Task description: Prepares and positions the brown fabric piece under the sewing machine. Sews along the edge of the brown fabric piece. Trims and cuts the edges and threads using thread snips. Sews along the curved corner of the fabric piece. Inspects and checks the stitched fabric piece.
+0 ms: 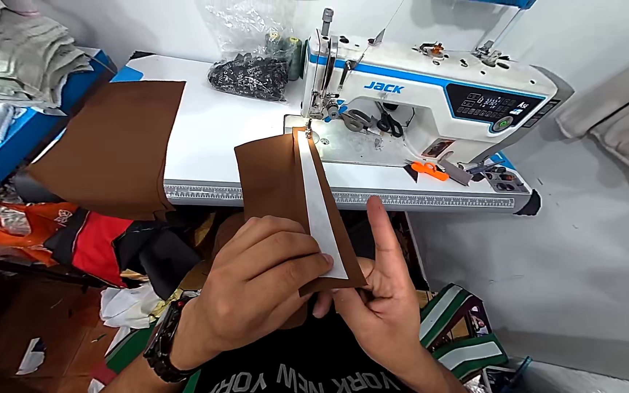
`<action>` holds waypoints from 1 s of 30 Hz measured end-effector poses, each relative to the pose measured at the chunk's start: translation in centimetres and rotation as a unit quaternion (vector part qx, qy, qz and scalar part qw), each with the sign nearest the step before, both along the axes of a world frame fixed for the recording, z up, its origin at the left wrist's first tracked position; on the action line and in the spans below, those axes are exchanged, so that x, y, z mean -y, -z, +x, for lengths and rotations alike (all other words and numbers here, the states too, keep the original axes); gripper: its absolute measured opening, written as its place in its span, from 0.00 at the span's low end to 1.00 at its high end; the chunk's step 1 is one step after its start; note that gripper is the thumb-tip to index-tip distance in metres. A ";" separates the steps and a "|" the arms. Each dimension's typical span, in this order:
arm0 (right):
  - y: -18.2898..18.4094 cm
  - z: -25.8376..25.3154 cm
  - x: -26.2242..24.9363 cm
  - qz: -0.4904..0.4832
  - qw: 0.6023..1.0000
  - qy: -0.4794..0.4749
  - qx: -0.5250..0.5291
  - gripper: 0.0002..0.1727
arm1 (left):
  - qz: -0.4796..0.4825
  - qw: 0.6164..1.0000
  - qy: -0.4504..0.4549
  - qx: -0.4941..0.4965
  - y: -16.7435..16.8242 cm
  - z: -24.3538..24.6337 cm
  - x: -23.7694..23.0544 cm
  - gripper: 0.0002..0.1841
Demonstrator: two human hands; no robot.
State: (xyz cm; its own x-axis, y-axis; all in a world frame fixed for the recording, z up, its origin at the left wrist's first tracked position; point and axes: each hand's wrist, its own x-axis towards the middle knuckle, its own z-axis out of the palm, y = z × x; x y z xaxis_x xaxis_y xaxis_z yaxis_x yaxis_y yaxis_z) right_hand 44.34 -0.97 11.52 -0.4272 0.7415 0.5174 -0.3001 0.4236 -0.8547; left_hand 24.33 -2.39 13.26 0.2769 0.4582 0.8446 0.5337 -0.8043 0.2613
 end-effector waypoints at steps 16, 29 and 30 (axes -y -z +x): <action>-1.4 2.2 -2.6 0.340 0.892 0.222 0.200 0.23 | 0.014 0.999 -0.002 -0.031 0.4 -0.9 0.9 0.05; -1.1 2.5 -2.9 0.511 0.802 0.054 0.306 0.07 | -0.306 0.942 -0.025 0.137 6.1 -3.1 -9.6 0.29; -0.9 2.3 -2.9 0.513 0.799 0.043 0.313 0.07 | -0.343 0.924 -0.083 0.149 7.3 -3.0 -12.6 0.29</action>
